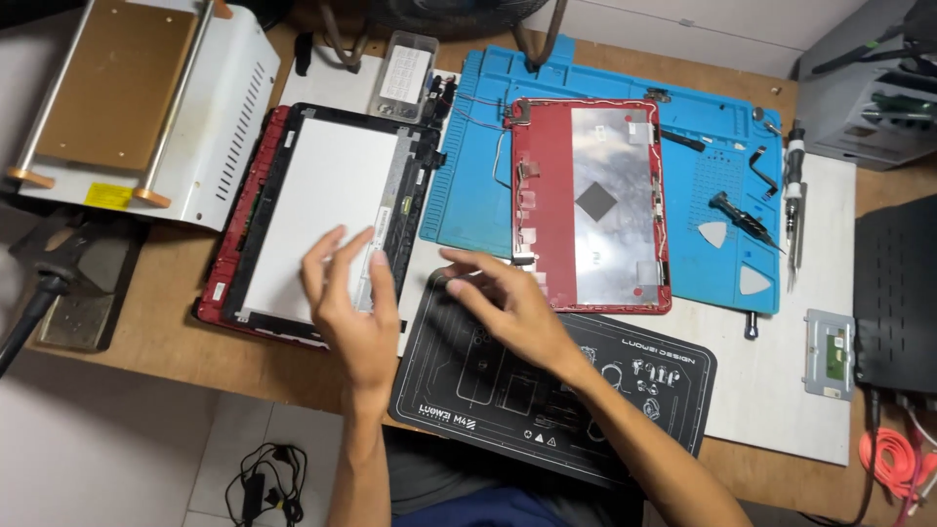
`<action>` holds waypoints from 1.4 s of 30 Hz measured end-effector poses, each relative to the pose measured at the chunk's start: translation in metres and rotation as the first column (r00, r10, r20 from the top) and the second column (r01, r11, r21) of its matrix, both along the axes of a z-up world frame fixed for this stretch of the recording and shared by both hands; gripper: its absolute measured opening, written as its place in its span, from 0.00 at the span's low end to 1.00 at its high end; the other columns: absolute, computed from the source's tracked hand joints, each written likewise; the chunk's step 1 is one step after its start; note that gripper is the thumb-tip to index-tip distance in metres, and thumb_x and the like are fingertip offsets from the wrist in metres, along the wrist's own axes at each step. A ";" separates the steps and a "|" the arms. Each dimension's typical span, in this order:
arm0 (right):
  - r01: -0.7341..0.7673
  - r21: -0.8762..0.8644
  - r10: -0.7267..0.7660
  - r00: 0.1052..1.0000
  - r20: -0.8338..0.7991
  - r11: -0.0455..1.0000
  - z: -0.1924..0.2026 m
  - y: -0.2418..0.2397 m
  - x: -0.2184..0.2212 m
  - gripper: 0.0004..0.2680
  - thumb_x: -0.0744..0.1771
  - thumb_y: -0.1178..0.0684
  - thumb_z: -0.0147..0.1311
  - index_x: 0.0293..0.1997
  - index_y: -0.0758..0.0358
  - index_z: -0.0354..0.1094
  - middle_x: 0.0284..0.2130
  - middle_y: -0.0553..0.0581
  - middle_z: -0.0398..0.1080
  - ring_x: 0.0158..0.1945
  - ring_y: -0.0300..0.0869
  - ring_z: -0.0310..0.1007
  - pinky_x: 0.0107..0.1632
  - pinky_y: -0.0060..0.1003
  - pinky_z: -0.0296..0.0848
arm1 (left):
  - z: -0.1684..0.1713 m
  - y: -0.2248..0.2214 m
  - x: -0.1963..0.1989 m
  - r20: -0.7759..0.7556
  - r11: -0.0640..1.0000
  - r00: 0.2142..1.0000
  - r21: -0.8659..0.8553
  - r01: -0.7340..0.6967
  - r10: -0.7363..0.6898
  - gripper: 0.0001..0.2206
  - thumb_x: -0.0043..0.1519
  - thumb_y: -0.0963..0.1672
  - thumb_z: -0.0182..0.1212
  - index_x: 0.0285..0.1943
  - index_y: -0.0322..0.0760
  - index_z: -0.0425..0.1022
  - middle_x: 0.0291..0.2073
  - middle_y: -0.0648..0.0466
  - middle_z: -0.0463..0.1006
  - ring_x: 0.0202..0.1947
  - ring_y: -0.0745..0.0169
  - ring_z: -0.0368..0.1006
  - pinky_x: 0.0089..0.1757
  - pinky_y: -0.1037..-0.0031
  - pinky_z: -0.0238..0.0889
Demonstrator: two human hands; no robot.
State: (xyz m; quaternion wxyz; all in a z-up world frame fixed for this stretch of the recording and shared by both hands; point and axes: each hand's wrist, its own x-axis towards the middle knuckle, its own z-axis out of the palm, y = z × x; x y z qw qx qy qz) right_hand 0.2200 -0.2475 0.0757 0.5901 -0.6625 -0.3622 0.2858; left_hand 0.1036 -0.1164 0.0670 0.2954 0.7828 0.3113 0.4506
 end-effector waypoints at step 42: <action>0.816 -0.021 -0.428 0.325 0.843 0.578 -0.083 -0.182 0.190 0.14 0.67 0.63 0.59 0.61 0.63 0.70 0.48 0.57 0.61 0.55 0.52 0.64 0.64 0.60 0.39 | -0.039 -0.128 0.103 0.471 0.229 0.878 -0.849 0.477 -0.085 0.32 0.60 0.37 0.61 0.75 0.35 0.54 0.46 0.43 0.72 0.40 0.57 0.77 0.37 0.68 0.79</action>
